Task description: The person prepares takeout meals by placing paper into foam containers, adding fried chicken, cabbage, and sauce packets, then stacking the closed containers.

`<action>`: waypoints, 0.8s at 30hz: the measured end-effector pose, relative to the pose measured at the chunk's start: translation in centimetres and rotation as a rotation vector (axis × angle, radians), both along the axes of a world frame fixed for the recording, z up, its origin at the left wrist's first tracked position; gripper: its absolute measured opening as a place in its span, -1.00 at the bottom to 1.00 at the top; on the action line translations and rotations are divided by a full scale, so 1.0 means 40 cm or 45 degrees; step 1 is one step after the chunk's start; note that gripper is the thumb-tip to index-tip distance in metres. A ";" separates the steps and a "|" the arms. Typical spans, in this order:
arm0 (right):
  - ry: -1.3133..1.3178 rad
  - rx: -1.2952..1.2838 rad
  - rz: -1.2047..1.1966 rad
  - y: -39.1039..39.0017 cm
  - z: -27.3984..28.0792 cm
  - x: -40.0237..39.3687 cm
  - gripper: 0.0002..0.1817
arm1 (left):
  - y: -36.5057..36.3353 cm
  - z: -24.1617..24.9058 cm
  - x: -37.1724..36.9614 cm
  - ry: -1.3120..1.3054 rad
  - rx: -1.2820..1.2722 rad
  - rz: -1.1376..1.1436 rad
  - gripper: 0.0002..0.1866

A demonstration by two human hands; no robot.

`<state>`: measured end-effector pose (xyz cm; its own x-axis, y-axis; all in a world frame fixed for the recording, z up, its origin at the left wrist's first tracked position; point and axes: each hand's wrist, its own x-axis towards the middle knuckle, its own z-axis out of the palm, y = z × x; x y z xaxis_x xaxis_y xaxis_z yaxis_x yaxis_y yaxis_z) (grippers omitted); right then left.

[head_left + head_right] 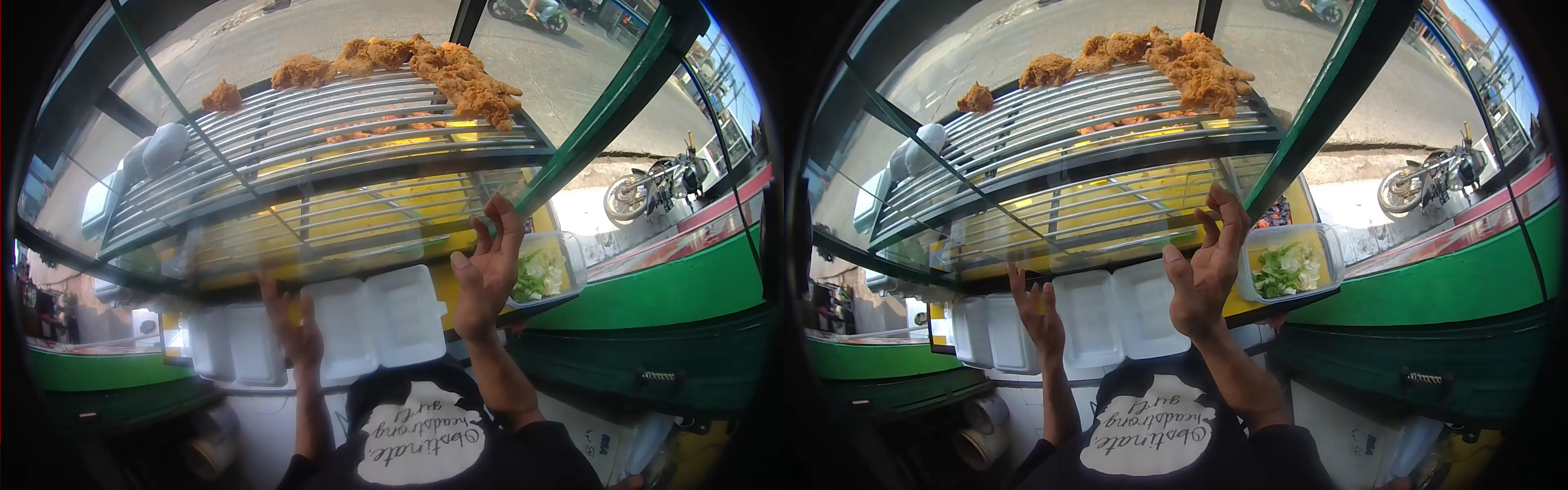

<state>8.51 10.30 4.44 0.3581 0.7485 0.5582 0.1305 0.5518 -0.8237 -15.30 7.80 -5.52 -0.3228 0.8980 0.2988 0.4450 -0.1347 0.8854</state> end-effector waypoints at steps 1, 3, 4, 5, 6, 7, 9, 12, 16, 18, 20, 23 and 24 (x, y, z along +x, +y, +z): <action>0.007 -0.008 0.008 -0.001 0.000 -0.010 -0.22 | -0.006 -0.008 -0.006 0.007 -0.008 0.008 -0.34; -0.016 -0.037 0.130 -0.002 0.004 -0.030 -0.20 | -0.012 -0.023 -0.014 0.389 -0.021 0.059 -0.34; -0.065 -0.044 0.172 -0.004 0.008 -0.045 -0.19 | -0.014 -0.022 -0.014 0.392 -0.024 0.060 -0.34; -0.063 -0.047 0.175 -0.006 0.008 -0.061 -0.19 | -0.015 -0.021 -0.014 0.284 -0.064 0.041 -0.32; -0.120 -0.052 0.237 -0.008 0.008 -0.079 -0.18 | -0.013 -0.020 -0.015 0.178 -0.101 0.021 -0.29; -0.177 -0.056 0.299 -0.009 0.008 -0.095 -0.18 | -0.010 -0.021 -0.019 0.182 -0.099 0.023 -0.29; -0.207 -0.075 0.374 -0.012 0.008 -0.120 -0.18 | -0.004 -0.026 -0.028 0.171 -0.090 0.014 -0.23; -0.361 -0.100 0.533 -0.006 0.016 -0.105 -0.19 | 0.006 -0.008 -0.019 -0.089 -0.018 -0.021 -0.19; -0.427 -0.089 0.539 -0.031 0.017 -0.034 -0.39 | 0.006 0.010 -0.009 -0.098 -0.055 0.001 -0.19; -0.462 0.083 0.323 -0.053 -0.014 0.043 -0.59 | 0.005 0.012 -0.008 -0.077 -0.102 0.025 -0.18; -0.411 0.257 0.093 -0.062 -0.052 0.149 -0.72 | -0.009 -0.037 -0.018 -0.003 -0.139 0.046 -0.20; -0.286 0.206 -0.229 -0.032 -0.054 0.312 -0.78 | -0.054 -0.044 0.016 0.080 -0.293 0.001 -0.22; -0.294 0.004 -0.253 0.003 -0.040 0.356 -0.78 | -0.067 -0.035 0.038 0.092 -0.401 -0.066 -0.22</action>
